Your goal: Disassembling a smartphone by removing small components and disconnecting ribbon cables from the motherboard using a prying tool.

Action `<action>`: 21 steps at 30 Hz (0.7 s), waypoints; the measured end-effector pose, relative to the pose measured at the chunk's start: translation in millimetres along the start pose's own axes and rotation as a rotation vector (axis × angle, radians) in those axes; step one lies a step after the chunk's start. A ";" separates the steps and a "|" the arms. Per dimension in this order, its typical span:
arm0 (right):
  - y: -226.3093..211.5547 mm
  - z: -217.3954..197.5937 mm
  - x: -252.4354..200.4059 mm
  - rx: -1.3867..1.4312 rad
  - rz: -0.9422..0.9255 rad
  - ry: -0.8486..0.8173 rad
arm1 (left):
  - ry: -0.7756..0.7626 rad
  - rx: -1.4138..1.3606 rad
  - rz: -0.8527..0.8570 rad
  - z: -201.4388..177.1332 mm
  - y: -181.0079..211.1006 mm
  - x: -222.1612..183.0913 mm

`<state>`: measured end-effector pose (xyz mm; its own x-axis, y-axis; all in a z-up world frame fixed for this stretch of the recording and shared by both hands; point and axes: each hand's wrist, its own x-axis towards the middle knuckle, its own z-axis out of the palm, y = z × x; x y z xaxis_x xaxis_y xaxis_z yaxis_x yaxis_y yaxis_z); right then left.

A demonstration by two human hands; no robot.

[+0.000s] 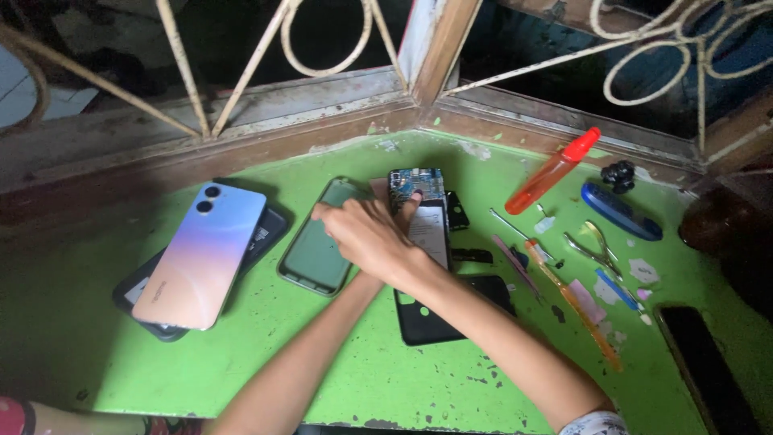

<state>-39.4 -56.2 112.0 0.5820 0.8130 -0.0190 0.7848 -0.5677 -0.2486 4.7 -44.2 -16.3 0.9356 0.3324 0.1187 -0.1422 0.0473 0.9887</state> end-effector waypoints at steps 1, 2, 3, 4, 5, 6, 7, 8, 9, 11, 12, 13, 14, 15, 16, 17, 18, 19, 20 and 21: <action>12.1 9.2 0.2 0.000 0.008 0.009 | -0.011 0.003 0.004 -0.8 -0.8 -0.6; 24.1 18.5 0.6 -0.032 -0.005 0.061 | -0.027 0.027 0.016 -1.8 -1.6 -1.0; 36.1 27.8 1.3 -0.063 -0.019 0.111 | -0.041 0.052 0.027 -3.1 -2.4 -1.4; 40.3 16.3 -11.3 -0.062 -0.012 0.119 | -0.050 0.055 0.031 -3.0 -1.7 -1.0; 44.3 5.2 -23.4 -0.024 -0.012 0.233 | -0.061 0.079 0.041 -3.4 -1.3 -0.5; 48.1 -5.5 -35.4 0.015 -0.013 0.347 | -0.071 0.103 0.052 -4.2 -1.2 0.2; 56.9 -18.2 -53.5 0.016 -0.009 0.348 | -0.075 0.104 0.050 -4.4 14.1 -2.5; 65.9 -30.6 -71.6 0.075 -0.011 0.512 | -0.024 -0.075 -0.033 -4.6 29.0 -5.0; 74.9 -42.4 -90.6 0.135 -0.012 0.676 | 0.029 -0.254 -0.119 -4.3 43.3 -8.4; 118.7 -37.6 -112.7 0.187 0.086 0.608 | 0.036 -0.255 -0.127 -8.0 20.1 -1.2; 141.1 -35.7 -124.6 0.238 0.176 0.540 | 0.047 -0.258 -0.130 -8.8 8.7 2.6; 158.1 -25.7 -130.8 0.239 0.182 0.542 | 0.041 -0.256 -0.132 -8.8 8.2 1.7; 175.2 -15.8 -137.3 0.295 0.214 0.414 | 0.042 -0.267 -0.133 -8.7 7.8 0.8; 192.3 -5.5 -143.0 0.351 0.242 0.286 | 0.043 -0.278 -0.133 -9.1 7.4 0.5; 190.0 -3.4 -144.8 0.353 0.245 0.289 | 0.039 -0.276 -0.133 -9.1 3.9 2.1; 187.2 -0.7 -146.1 0.329 0.298 0.222 | 0.054 -0.298 -0.132 -10.0 0.5 3.4; 184.2 1.8 -147.2 0.305 0.350 0.154 | 0.069 -0.321 -0.131 -11.1 -2.8 4.8; 175.0 -5.0 -147.5 0.309 0.351 0.157 | 0.067 -0.316 -0.131 -11.6 -5.4 5.7; 165.6 -11.8 -147.5 0.317 0.396 0.105 | 0.063 -0.321 -0.143 -12.5 -8.0 6.7; 156.1 -19.0 -147.1 0.325 0.440 0.053 | 0.061 -0.325 -0.157 -13.8 -10.3 7.8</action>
<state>1.6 -266.9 94.4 0.8568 0.4956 -0.1423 0.3637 -0.7765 -0.5146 9.1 -29.1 -26.8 0.9347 0.3523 -0.0471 -0.1031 0.3956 0.9126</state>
